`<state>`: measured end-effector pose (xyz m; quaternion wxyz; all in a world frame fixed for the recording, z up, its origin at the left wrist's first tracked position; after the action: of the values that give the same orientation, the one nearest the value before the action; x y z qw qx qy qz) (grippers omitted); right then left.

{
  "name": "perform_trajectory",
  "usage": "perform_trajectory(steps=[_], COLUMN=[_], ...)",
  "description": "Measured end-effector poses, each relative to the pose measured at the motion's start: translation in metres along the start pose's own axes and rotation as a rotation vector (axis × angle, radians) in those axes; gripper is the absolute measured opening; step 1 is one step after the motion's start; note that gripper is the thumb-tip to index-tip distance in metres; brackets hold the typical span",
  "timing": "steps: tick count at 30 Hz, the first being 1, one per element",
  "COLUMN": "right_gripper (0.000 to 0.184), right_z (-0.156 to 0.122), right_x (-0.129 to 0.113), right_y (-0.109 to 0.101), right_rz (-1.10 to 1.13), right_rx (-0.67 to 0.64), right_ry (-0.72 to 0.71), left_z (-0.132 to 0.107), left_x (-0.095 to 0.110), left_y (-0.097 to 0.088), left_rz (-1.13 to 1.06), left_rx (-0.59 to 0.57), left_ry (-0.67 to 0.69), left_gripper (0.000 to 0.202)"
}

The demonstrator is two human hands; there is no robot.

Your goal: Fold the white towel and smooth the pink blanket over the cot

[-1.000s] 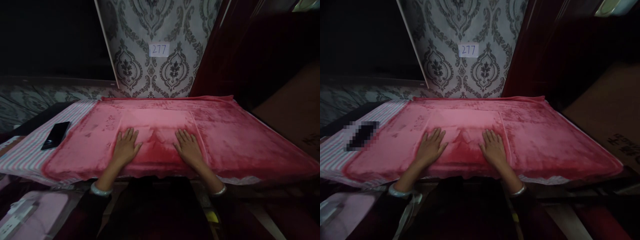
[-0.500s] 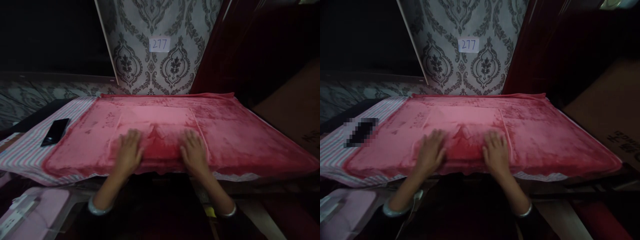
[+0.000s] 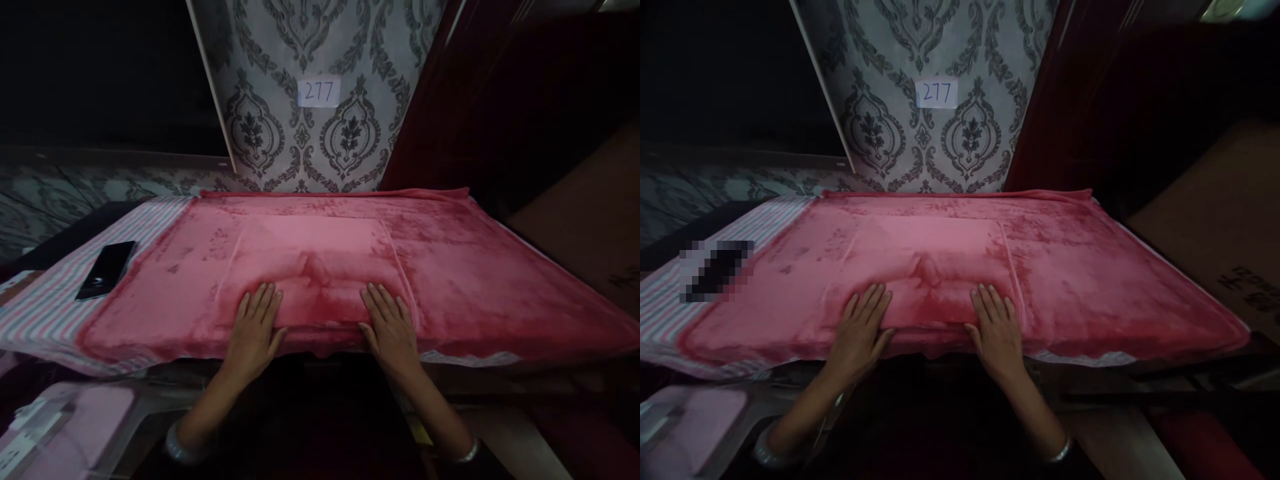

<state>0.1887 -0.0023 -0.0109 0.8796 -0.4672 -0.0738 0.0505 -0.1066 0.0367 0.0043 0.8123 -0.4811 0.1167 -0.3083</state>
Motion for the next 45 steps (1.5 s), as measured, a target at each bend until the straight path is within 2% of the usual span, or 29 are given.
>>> perform_trajectory(steps=[2,4,6,8,11,13,15,18,23,26,29,34,37,40,42,45], right_gripper=[0.05,0.048,0.047,0.049,0.052,0.055,0.056,0.055,0.055,0.055,0.055,0.056,0.058,0.058,0.058,0.057], right_z=[0.002,0.016,0.042,0.076,0.12,0.136,0.139,0.133,0.129,0.131,0.13,0.122,0.131,0.166,0.196,0.225], right_x=[0.011,0.016,0.013,0.0,-0.02,-0.026,-0.025,-0.02,-0.019,-0.017,-0.005,0.042,0.075,0.083,0.067,0.029], right_y=[-0.008,-0.02,-0.03,-0.035,-0.022,-0.004,0.014,0.031,0.034,0.033,0.034,0.035,0.031,0.022,0.021,0.034], right_rz=[0.03,0.067,0.1,0.121,0.107,0.074,0.046,0.035,0.052,0.051,0.015,-0.039,-0.071,-0.11,-0.087,0.006], right_rx=[0.026,0.033,0.01,-0.062,-0.24,-0.353,-0.424,-0.451,-0.433,-0.436,-0.442,-0.496,-0.581,-0.543,-0.51,-0.483], right_ry=[0.031,0.075,0.079,0.018,-0.05,-0.055,-0.055,-0.051,-0.042,-0.03,0.008,0.088,0.235,0.301,0.261,0.14], left_z=[0.0,0.012,0.037,0.07,0.111,0.125,0.127,0.119,0.114,0.114,0.106,0.085,0.089,0.125,0.161,0.207], left_x=[-0.013,-0.02,-0.019,-0.01,0.009,0.015,0.014,0.008,0.004,0.002,-0.01,-0.056,-0.085,-0.092,-0.082,-0.061], left_y=[-0.01,-0.018,-0.022,-0.018,-0.001,0.013,0.026,0.039,0.041,0.037,0.029,0.005,-0.013,-0.027,-0.027,-0.008], left_rz=[-0.046,-0.094,-0.115,-0.119,-0.112,-0.081,-0.054,-0.043,-0.04,-0.027,0.002,0.1,0.147,0.154,0.124,0.026], left_rx=[0.042,0.042,-0.007,-0.098,-0.235,-0.294,-0.34,-0.37,-0.331,-0.303,-0.326,-0.37,-0.43,-0.486,-0.502,-0.486], left_ry=[0.014,-0.003,-0.049,-0.081,-0.074,-0.094,-0.13,-0.147,-0.122,-0.137,-0.168,-0.268,-0.407,-0.459,-0.392,-0.265], left_gripper=[0.049,0.046,0.047,0.051,0.059,0.063,0.064,0.062,0.063,0.064,0.065,0.066,0.067,0.066,0.065,0.067])
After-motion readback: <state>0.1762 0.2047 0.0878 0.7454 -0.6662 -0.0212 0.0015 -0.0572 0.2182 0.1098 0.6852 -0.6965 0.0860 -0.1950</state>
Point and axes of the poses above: each hand's wrist, its own z-axis towards the middle knuckle, its own y-axis out of the palm, x = y × z, the point moved 4 cm from there along z, towards the middle knuckle, and after that the axes turned 8 degrees about -z, right-handed, at the moved point
